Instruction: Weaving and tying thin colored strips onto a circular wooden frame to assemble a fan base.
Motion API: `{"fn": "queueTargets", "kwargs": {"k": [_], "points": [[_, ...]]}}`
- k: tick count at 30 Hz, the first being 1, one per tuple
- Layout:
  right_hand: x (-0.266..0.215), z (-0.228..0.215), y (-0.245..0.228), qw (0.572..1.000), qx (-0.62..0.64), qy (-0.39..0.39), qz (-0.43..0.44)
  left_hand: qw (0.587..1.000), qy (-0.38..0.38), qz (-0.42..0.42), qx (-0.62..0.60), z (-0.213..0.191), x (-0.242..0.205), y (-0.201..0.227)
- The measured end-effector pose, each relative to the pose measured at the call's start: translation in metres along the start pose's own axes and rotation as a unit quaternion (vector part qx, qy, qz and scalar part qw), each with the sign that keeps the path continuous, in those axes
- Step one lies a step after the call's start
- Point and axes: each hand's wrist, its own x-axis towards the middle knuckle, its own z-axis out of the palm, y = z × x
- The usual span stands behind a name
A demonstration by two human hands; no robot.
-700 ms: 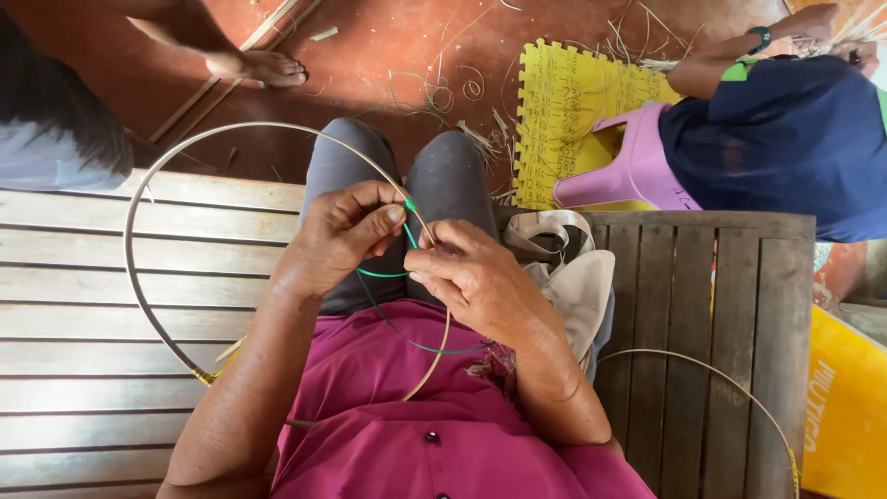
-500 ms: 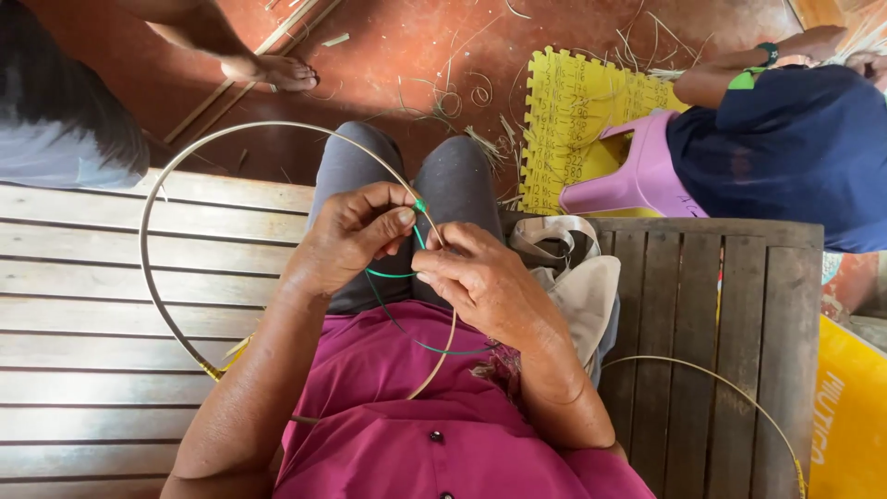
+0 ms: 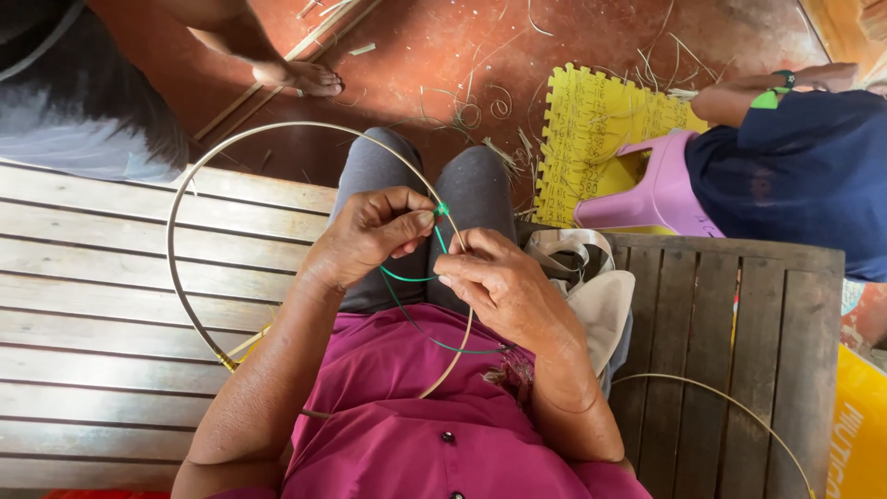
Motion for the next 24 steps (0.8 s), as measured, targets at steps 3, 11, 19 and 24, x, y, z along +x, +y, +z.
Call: {"fn": "queueTargets", "kwargs": {"k": [3, 11, 19, 24], "points": [[0.002, 0.000, 0.001, 0.999, 0.038, 0.002, -0.014, 0.998, 0.005, 0.011, 0.057, 0.006, 0.002, 0.008], [0.011, 0.036, 0.055, 0.861, 0.496, 0.094, 0.070, 0.984, 0.002, 0.073, 0.160, 0.001, 0.006, 0.016], [0.030, 0.066, 0.049, 0.704, 0.702, 0.043, 0.100, 0.957, -0.010, 0.176, 0.231, -0.008, 0.018, 0.018], [0.028, 0.061, 0.051, 0.728, 0.681, -0.003, 0.080, 0.971, 0.025, 0.160, 0.178, -0.022, 0.019, 0.040]]}}
